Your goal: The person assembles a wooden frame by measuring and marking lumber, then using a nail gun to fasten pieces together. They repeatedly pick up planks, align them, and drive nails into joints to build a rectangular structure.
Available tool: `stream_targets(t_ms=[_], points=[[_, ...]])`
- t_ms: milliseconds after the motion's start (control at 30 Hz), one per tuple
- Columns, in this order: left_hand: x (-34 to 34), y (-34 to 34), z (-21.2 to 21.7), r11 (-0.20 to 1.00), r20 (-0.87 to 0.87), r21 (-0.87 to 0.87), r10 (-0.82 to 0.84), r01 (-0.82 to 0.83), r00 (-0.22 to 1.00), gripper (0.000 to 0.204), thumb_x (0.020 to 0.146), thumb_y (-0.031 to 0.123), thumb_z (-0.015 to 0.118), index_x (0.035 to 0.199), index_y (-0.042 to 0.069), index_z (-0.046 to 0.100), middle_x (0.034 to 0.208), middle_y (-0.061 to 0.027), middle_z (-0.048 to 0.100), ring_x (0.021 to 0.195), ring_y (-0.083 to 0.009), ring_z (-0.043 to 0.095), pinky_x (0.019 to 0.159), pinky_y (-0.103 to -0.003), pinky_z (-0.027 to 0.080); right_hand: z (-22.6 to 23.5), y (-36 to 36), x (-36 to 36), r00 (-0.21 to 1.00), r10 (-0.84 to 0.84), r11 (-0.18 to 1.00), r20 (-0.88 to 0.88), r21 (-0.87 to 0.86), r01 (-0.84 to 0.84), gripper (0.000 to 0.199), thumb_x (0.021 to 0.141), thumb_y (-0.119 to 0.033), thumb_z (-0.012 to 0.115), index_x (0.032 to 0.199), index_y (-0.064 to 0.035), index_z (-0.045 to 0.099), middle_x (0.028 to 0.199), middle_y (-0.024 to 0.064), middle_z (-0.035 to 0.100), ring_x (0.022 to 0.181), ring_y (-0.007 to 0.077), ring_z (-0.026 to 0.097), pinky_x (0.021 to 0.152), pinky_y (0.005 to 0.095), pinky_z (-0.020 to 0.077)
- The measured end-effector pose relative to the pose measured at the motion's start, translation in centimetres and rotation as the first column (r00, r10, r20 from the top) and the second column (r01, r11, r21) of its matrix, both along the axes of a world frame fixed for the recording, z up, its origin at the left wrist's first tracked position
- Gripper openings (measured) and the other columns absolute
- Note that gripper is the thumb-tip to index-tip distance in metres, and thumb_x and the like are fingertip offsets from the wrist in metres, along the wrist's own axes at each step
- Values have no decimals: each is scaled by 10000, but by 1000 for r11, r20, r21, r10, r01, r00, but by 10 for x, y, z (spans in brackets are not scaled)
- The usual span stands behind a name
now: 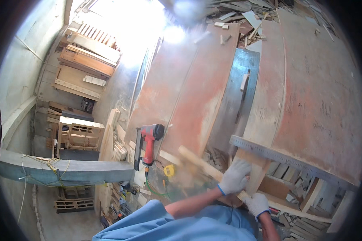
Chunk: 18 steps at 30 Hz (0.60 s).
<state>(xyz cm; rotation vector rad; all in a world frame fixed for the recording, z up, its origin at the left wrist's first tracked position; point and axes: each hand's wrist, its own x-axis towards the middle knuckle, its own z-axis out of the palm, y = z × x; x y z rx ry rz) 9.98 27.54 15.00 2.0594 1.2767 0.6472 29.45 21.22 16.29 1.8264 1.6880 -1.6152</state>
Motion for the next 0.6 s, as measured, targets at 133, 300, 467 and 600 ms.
stream_targets(t_ms=[133,300,467,600], points=[[-1,-3,-18,995,157,28,90,-95,984,292,837,118,649,1114,26,653,1195,-235,631,1245,-439,555,1166,-526,379,16,-1,6,905,422,850,59,321,-417,481,904,-465,601,891,-9,752,879,278,701,865,460,686,781,549,525],[3,1,-8,997,96,-2,83,-83,992,265,817,141,684,1059,34,676,1086,-197,665,1047,-407,626,967,-512,496,46,21,5,996,-78,994,-50,-80,74,477,904,-515,657,969,-51,742,885,253,701,846,451,681,739,519,527],[-72,31,65,985,-3,174,-3,4,1000,460,802,114,740,1244,28,647,1176,-183,683,1142,-387,626,1060,-488,454,81,30,38,992,74,894,104,433,-112,407,855,-434,741,795,-45,640,747,204,634,730,398,655,647,451,512],[-157,42,105,994,-322,13,-101,111,941,517,850,270,745,1296,28,641,1142,-192,708,1093,-394,651,972,-475,503,128,55,41,982,159,742,103,644,-188,353,874,-369,737,784,-55,604,720,185,592,713,374,652,631,450,502]])
